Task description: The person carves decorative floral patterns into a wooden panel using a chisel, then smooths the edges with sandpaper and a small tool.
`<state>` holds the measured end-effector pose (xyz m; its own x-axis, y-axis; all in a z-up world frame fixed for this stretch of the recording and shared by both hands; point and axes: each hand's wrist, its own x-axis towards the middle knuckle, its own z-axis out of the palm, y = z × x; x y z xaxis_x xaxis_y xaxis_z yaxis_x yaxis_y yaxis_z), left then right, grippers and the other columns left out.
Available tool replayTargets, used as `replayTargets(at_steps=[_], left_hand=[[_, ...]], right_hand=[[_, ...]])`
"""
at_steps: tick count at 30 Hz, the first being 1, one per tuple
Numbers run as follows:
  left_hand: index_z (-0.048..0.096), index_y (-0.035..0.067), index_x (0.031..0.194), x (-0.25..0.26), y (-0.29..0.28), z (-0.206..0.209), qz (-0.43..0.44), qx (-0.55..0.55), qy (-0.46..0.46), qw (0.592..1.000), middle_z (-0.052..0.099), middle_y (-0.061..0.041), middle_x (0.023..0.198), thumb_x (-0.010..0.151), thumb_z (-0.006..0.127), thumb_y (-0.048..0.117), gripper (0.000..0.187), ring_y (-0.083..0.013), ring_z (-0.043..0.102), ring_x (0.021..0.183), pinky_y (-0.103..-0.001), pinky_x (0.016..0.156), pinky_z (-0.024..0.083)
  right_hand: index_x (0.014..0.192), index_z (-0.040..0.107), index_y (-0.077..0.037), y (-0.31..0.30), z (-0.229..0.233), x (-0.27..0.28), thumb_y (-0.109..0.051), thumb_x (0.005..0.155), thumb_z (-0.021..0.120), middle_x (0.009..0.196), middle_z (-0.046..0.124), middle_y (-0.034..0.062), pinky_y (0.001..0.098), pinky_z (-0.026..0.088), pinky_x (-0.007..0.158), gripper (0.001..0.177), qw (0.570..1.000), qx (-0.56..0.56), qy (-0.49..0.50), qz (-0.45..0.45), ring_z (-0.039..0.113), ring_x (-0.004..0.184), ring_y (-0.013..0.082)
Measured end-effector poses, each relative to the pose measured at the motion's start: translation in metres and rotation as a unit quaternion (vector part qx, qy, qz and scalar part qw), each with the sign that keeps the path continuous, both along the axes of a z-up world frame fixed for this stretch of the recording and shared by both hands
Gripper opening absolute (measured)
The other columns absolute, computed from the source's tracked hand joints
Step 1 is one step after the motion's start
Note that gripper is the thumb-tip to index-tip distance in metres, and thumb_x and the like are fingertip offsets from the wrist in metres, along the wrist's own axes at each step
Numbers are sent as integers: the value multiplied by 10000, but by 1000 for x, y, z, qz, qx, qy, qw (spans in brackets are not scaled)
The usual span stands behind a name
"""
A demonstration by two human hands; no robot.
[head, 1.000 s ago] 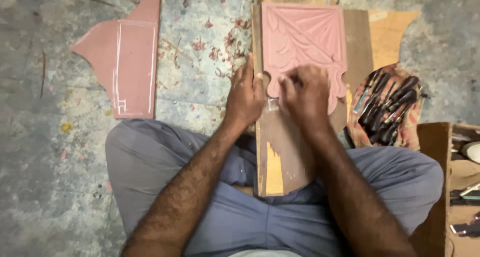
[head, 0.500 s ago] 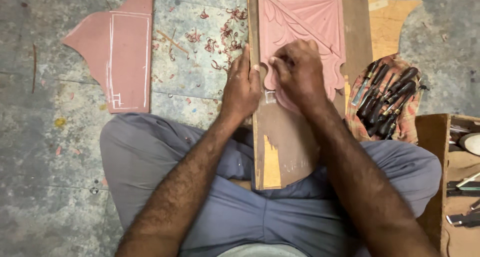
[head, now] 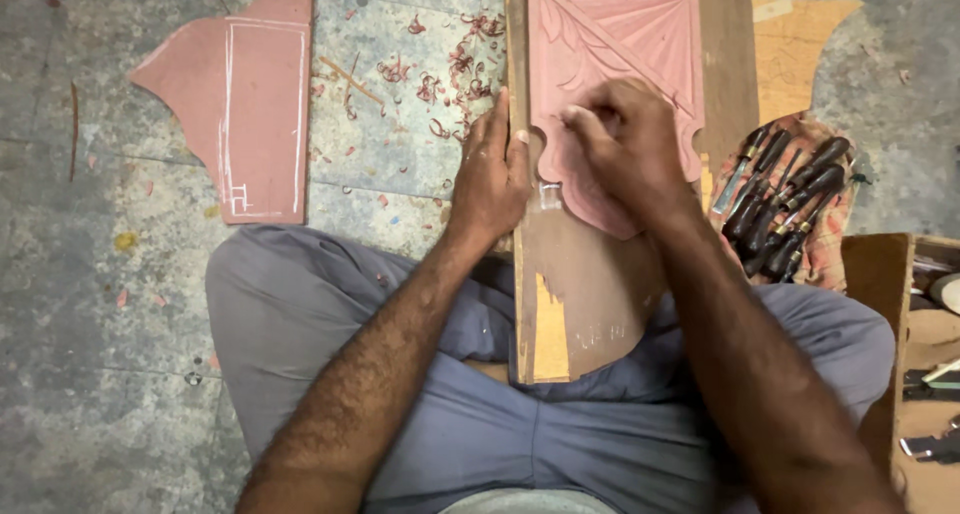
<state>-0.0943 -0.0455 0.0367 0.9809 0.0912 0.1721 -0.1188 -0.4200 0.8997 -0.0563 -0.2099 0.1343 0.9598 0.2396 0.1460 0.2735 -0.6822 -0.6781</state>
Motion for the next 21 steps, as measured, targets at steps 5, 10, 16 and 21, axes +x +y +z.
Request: replayTargets(at_steps=[5, 10, 16, 21], left_hand=[[291, -18, 1592, -1, 1, 3, -7, -7, 18, 1000, 459, -309, 1511, 1066, 446, 255, 612, -450, 486, 1385, -461, 1160, 406], [308, -25, 1592, 2, 0, 8, 2, 11, -3, 1000, 455, -322, 1511, 1067, 461, 251, 612, -475, 465, 1395, -474, 1162, 393], [310, -37, 1583, -2, -1, 5, -4, -12, 13, 1000, 501, -315, 1467, 1055, 448, 236, 610, -451, 511, 1359, -457, 1154, 422], [328, -46, 1572, -2, -2, 1, 7, 14, -30, 999, 487, -340, 1471, 1054, 463, 225, 601, -476, 484, 1376, -469, 1166, 404]], right_hand=[[851, 710, -39, 9, -14, -13, -140, 905, 808, 841, 687, 105, 418, 480, 794, 151, 996, -31, -81, -23, 609, 840, 277], [836, 687, -68, 23, -29, -51, -163, 873, 781, 806, 676, 96, 472, 439, 861, 138, 977, -104, -145, -114, 600, 874, 306], [864, 668, -69, 24, -39, -38, -193, 930, 775, 868, 663, 108, 477, 428, 885, 177, 974, -77, -157, -148, 588, 938, 343], [830, 664, -63, 25, -32, -37, -170, 903, 774, 835, 665, 107, 490, 432, 868, 170, 977, -82, -147, -134, 593, 913, 342]])
